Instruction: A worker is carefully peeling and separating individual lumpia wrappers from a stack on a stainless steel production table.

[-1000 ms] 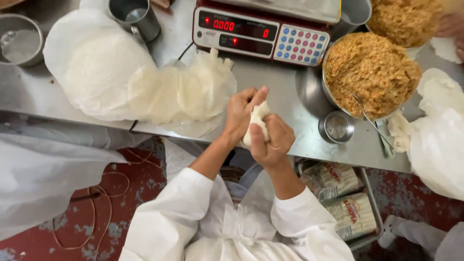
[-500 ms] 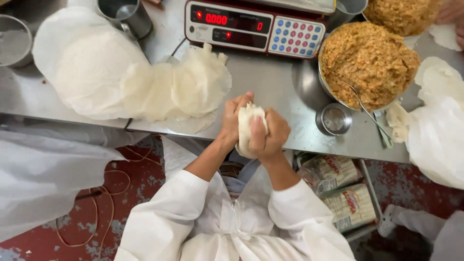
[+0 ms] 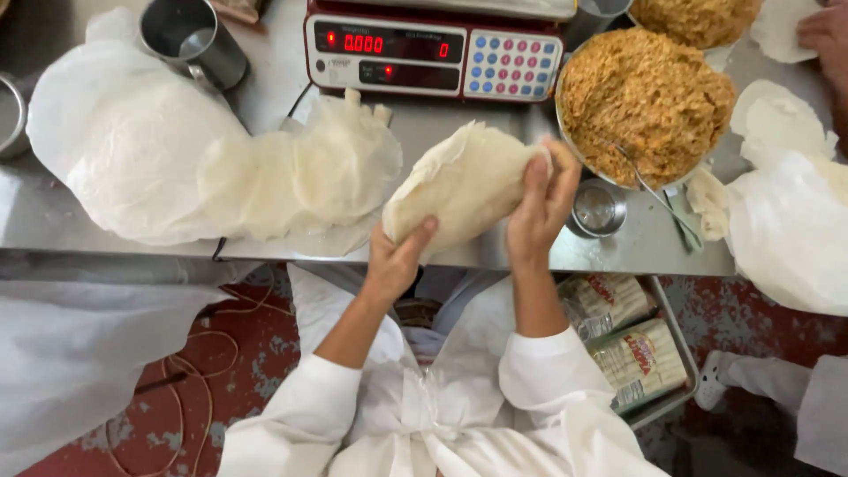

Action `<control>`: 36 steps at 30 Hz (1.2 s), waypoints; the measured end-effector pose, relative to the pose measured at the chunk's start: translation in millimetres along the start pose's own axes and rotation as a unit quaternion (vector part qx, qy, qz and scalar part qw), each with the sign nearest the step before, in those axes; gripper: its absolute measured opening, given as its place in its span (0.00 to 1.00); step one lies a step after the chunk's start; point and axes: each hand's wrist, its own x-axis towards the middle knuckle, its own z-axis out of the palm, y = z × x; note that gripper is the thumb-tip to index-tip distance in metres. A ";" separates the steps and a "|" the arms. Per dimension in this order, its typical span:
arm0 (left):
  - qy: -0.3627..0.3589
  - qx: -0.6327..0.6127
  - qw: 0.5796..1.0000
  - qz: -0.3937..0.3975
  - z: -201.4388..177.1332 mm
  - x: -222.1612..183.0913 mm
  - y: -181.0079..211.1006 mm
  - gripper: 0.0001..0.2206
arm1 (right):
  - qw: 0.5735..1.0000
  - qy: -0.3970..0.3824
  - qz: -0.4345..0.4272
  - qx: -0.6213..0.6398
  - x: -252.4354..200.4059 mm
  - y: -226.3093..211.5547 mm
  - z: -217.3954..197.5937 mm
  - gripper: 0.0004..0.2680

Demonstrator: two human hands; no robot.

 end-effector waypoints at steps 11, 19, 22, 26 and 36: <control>0.037 0.141 0.989 0.033 22.4 38.5 11.9 0.10 | 0.956 -0.137 -0.243 -0.093 -27.3 -33.2 30.6 0.16; -0.041 0.100 0.994 -0.013 -13.6 12.9 -55.7 0.25 | 0.941 -0.243 -0.230 -0.053 22.7 -16.6 13.4 0.16; -0.187 0.071 0.979 -0.029 -13.8 4.8 1.6 0.27 | 0.877 -0.324 -0.316 -0.162 60.6 -23.1 -1.9 0.15; -0.161 0.073 0.983 -0.042 -16.8 23.4 -8.1 0.22 | 0.844 -0.292 -0.405 -0.194 39.9 -36.8 13.4 0.13; -0.066 0.235 0.965 0.093 7.1 -8.5 10.6 0.19 | 0.971 -0.192 -0.048 -0.134 -57.7 -30.6 3.9 0.09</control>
